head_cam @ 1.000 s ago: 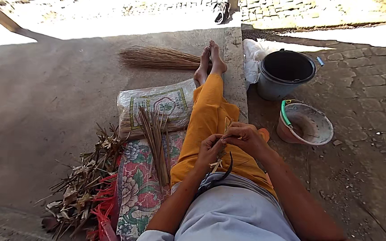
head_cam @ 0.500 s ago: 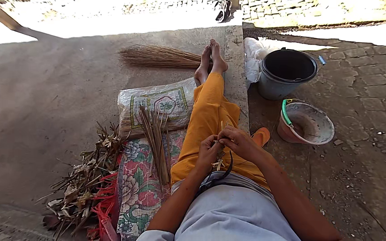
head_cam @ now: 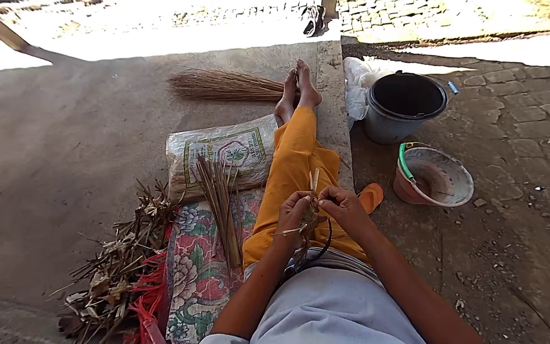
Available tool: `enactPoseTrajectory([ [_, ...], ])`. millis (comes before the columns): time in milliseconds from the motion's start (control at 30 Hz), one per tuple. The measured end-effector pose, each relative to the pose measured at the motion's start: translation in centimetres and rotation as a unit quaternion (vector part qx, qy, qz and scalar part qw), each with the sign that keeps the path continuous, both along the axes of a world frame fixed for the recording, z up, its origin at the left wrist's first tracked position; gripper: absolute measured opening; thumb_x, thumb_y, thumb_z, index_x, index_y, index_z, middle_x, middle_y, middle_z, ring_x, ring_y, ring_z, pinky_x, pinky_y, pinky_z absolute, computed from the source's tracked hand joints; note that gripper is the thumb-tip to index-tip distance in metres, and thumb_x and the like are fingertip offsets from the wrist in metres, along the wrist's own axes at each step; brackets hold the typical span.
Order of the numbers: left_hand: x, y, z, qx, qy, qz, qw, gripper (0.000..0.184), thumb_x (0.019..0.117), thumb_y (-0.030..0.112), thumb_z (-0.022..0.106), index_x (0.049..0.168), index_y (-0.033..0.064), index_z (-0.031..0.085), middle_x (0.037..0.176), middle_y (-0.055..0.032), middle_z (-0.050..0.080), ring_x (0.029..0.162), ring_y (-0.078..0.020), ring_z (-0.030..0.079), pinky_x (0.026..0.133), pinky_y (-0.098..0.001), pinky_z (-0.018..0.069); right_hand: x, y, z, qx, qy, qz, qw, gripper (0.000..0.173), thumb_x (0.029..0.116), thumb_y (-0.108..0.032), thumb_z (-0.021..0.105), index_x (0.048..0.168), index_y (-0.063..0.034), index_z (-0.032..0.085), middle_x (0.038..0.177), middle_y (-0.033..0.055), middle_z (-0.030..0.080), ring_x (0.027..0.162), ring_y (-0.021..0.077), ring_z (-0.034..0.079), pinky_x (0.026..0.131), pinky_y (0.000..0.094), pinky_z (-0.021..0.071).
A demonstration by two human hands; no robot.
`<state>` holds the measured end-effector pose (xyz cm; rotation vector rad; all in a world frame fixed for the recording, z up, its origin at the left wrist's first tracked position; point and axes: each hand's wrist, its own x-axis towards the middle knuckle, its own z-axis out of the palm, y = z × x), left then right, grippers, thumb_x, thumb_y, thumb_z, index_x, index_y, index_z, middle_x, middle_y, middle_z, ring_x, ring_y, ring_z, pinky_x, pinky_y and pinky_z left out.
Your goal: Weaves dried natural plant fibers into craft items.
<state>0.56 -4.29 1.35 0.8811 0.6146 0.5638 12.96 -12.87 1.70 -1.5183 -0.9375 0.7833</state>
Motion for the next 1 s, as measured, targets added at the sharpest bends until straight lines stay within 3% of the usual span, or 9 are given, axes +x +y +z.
enactPoseTrajectory([
  [233,0.0,-0.3,-0.3,0.083,-0.014,-0.015,0.996,0.016,0.1031,0.002,0.041,0.106,-0.0005,0.056,0.083,-0.0035,0.064,0.074,-0.013,0.067,0.074,-0.0333,0.0612,0.0,0.2,0.1,0.001,0.046,-0.029,0.999,0.016,0.0929,-0.004,0.055,0.079,-0.0087,0.062,0.066,-0.0079,0.052,0.06,-0.0016,0.049,0.058,0.0149,0.0399],
  [367,0.2,-0.3,-0.9,0.188,-0.043,0.006,0.981,0.012,0.101,-0.001,0.044,0.105,-0.0005,0.056,0.084,-0.0002,0.064,0.074,-0.0057,0.064,0.07,-0.0233,0.0562,-0.8,0.1,-0.2,0.048,0.081,-0.038,0.995,0.016,0.0963,-0.005,0.052,0.085,-0.0082,0.062,0.071,-0.007,0.056,0.065,0.0,0.055,0.065,0.0163,0.0475],
  [533,0.3,-0.3,-0.9,0.22,-0.043,0.03,0.974,0.012,0.1007,0.0,0.045,0.105,-0.0015,0.056,0.084,-0.0001,0.064,0.073,-0.0043,0.063,0.069,-0.0216,0.0554,-1.4,0.2,-0.5,0.073,0.012,-0.036,0.997,0.012,0.1008,-0.009,0.056,0.095,-0.0021,0.064,0.08,-0.0045,0.061,0.073,-0.004,0.057,0.07,0.0127,0.048],
  [667,0.3,-0.3,-1.0,0.216,-0.043,0.033,0.975,0.012,0.1006,0.0,0.045,0.105,-0.0015,0.056,0.085,-0.0006,0.064,0.075,-0.0049,0.064,0.07,-0.0219,0.0555,-1.5,0.3,-0.9,0.079,-0.051,-0.046,0.994,0.017,0.1008,-0.012,0.056,0.096,0.0011,0.066,0.087,0.0004,0.063,0.078,-0.0031,0.058,0.074,0.0128,0.0481],
  [867,0.1,-0.3,-0.8,0.209,-0.038,0.024,0.977,0.014,0.1007,-0.001,0.044,0.104,-0.0015,0.058,0.084,0.0002,0.064,0.073,-0.0037,0.064,0.069,-0.0211,0.0556,-0.7,0.2,0.3,0.025,-0.002,-0.009,1.0,0.012,0.0985,-0.007,0.056,0.089,-0.0042,0.063,0.075,-0.0052,0.056,0.066,-0.0033,0.052,0.063,0.0126,0.0439],
  [1000,0.0,-0.2,-1.2,0.258,-0.056,0.032,0.964,0.015,0.0995,-0.002,0.046,0.102,-0.0009,0.061,0.087,0.0011,0.065,0.078,-0.0036,0.064,0.072,-0.0216,0.0558,-0.2,0.1,0.8,0.013,0.056,0.006,0.998,0.013,0.0986,-0.006,0.057,0.087,-0.0061,0.063,0.072,-0.0061,0.057,0.066,-0.0014,0.055,0.065,0.0149,0.0466],
])
